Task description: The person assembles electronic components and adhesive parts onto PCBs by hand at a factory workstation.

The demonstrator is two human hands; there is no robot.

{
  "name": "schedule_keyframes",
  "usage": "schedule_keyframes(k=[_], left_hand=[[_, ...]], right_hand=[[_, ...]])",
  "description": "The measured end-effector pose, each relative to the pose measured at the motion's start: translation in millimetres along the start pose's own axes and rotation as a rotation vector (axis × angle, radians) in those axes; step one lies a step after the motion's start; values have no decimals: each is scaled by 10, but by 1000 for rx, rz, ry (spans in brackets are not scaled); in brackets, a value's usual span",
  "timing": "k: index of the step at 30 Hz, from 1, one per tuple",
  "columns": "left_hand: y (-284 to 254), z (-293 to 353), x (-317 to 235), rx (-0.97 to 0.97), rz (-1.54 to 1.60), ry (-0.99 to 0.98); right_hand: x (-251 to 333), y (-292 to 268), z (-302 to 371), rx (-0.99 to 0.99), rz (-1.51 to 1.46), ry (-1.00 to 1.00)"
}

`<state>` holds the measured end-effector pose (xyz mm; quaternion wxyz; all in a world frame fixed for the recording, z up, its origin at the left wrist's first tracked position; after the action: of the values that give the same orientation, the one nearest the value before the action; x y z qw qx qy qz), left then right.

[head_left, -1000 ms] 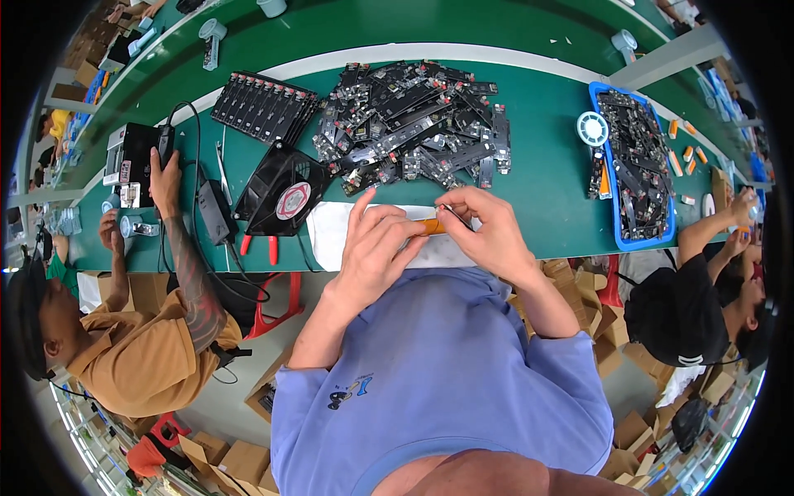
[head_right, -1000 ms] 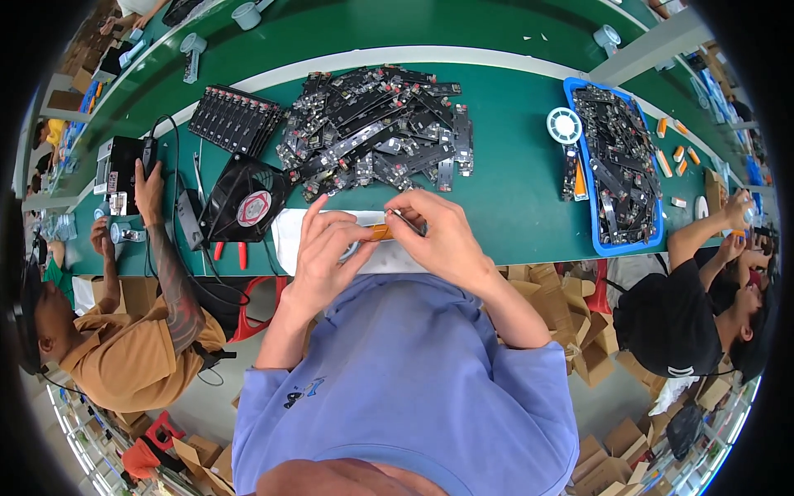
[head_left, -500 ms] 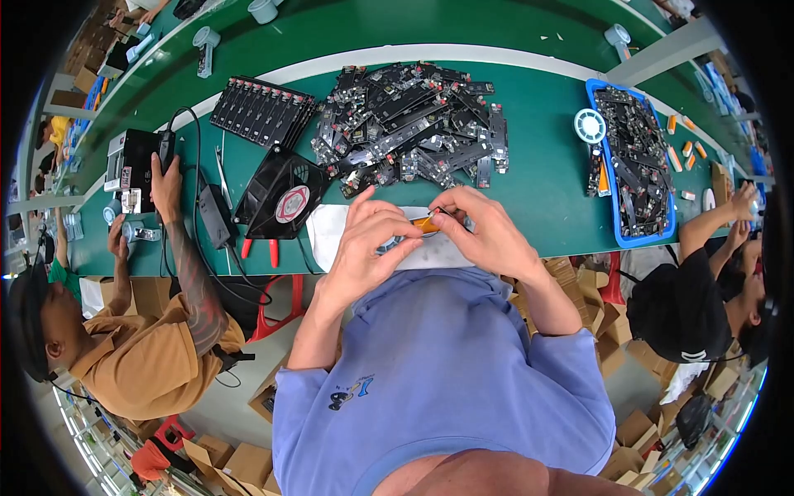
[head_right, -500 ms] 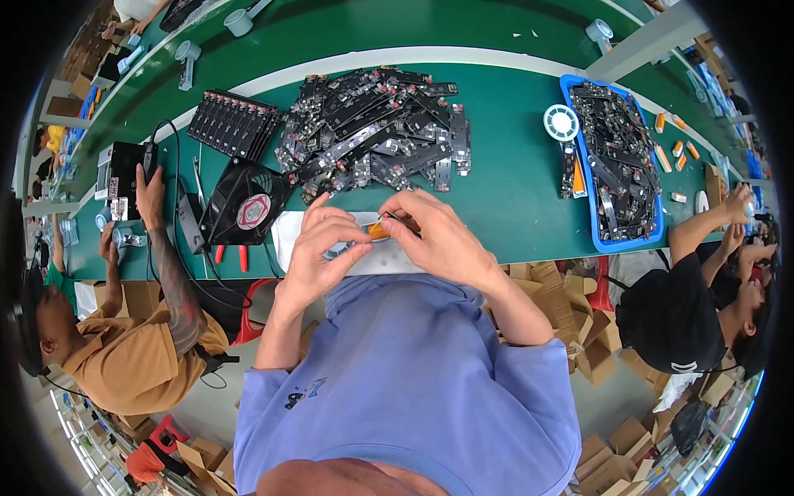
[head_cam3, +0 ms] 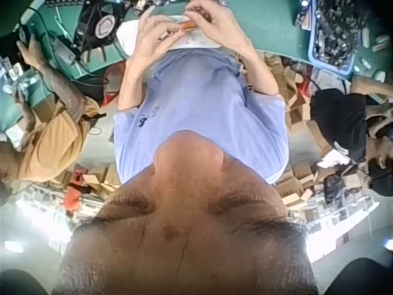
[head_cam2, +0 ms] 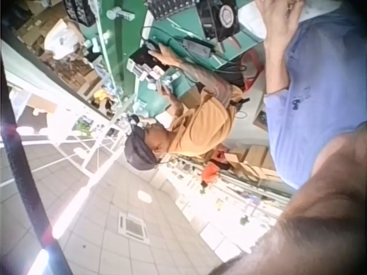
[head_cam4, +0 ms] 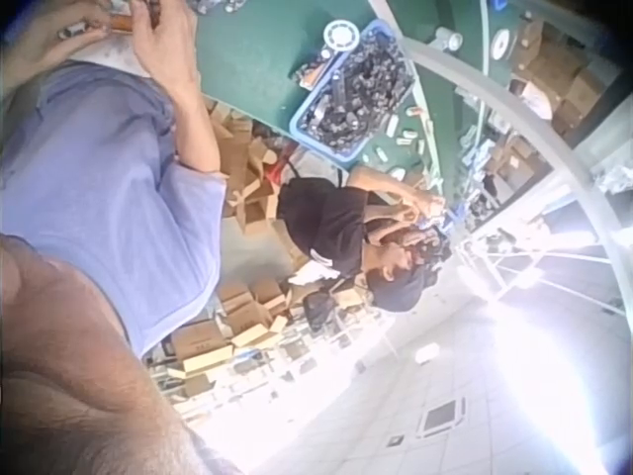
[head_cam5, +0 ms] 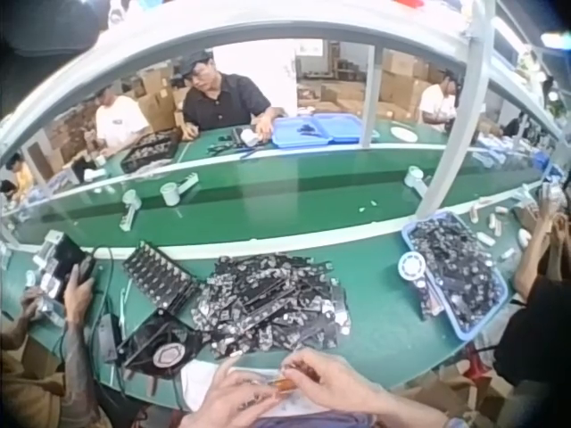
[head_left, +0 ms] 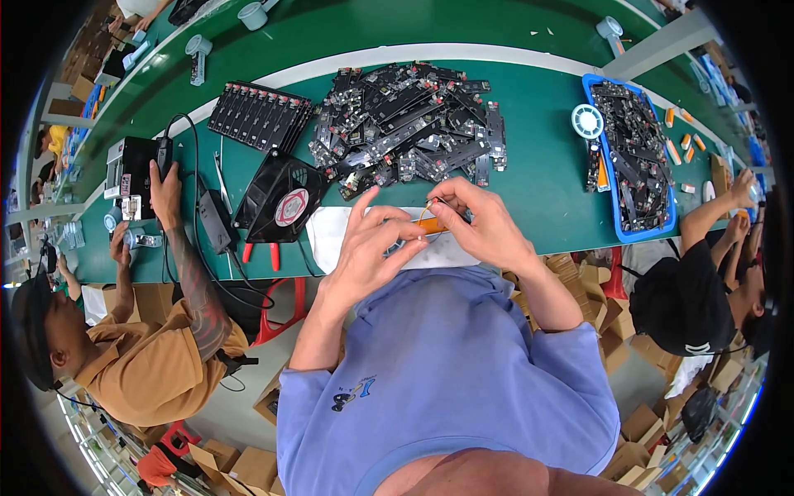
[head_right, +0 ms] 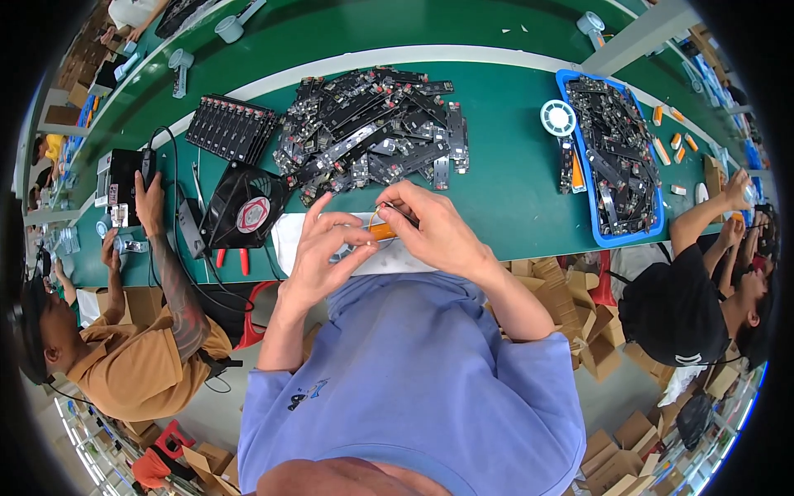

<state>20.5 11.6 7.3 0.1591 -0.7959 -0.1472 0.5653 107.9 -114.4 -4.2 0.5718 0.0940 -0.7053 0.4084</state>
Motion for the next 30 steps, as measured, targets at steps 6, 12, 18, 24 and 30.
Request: schedule_keyframes(k=[6, 12, 18, 24, 30], left_hand=[[-35, -10, -2, -86, -48, 8], [-41, -48, -120, -49, -119, 48], [-44, -33, -104, -84, -103, 16], [-49, 3, -76, -203, -117, -13], [-53, -1, -108, -251, -170, -30]], right_hand=[[-66, -7, 35, 26, -9, 83], [18, -43, 36, -11, 34, 25], [94, -56, 126, -86, 93, 7], [121, -2, 197, -94, 134, -8], [181, 16, 240, -143, 191, -9]])
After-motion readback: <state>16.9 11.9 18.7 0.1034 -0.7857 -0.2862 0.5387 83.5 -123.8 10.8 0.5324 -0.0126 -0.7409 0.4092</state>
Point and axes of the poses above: each hand's wrist, its own z-axis away from the middle knuckle, its own y-axis out of the palm, x = y × z, the point moved 10 cm from there along -z, towards the middle knuckle, and after that the axes turned 13 degrees about z, right-handed, at the moved point
